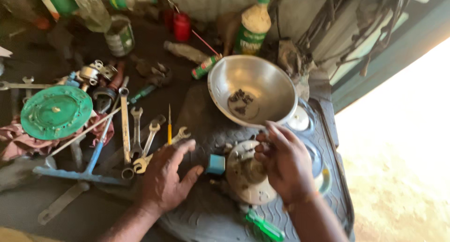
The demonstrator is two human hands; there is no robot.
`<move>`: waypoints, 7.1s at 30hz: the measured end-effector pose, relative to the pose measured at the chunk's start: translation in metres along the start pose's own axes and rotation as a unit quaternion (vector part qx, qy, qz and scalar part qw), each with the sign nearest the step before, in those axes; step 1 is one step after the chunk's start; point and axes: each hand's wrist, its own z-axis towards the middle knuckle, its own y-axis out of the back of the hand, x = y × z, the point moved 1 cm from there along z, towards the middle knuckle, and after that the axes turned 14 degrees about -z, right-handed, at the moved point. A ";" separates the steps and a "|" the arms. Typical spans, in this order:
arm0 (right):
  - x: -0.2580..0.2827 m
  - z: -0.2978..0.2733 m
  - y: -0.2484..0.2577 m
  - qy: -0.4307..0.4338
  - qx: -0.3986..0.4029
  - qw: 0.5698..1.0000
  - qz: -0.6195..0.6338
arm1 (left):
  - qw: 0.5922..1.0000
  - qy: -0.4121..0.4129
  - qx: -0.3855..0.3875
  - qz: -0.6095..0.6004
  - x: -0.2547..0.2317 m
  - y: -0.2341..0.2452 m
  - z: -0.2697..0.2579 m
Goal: The person is working on a circular mechanical component, likely a clutch plate, on a workbench. They use a green-handled screwdriver to remove small screws and place them into a metal bowl. The person also uses a T-handle wrench to tighten or adjust the central part of the component.
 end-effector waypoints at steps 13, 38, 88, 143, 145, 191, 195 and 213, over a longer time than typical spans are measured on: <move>-0.011 -0.019 -0.008 0.089 -0.045 0.994 -0.037 | 1.000 -0.002 0.006 -0.010 0.002 0.001 0.001; 0.009 -0.023 -0.009 0.351 -0.031 0.691 -0.631 | 1.000 0.001 0.013 -0.017 0.001 -0.001 0.003; 0.002 -0.029 -0.012 0.450 -0.045 0.703 -0.548 | 0.976 -0.027 0.214 -0.016 -0.023 -0.080 0.096; -0.111 -0.089 0.116 0.132 -0.280 0.883 -0.354 | 0.970 -0.103 0.221 0.021 -0.053 -0.078 0.109; -0.113 -0.090 0.116 0.163 -0.251 0.905 -0.301 | 0.974 -0.110 0.198 0.003 -0.058 -0.072 0.110; -0.048 -0.081 0.032 0.199 -0.067 0.925 -0.317 | 0.988 0.046 0.088 -0.121 -0.020 -0.035 -0.003; -0.045 -0.085 0.029 0.224 -0.071 0.905 -0.355 | 0.987 0.062 0.092 -0.116 -0.022 -0.035 -0.002; -0.003 -0.104 -0.030 0.338 -0.131 0.684 -0.633 | 0.987 0.046 0.091 -0.127 -0.019 -0.033 -0.004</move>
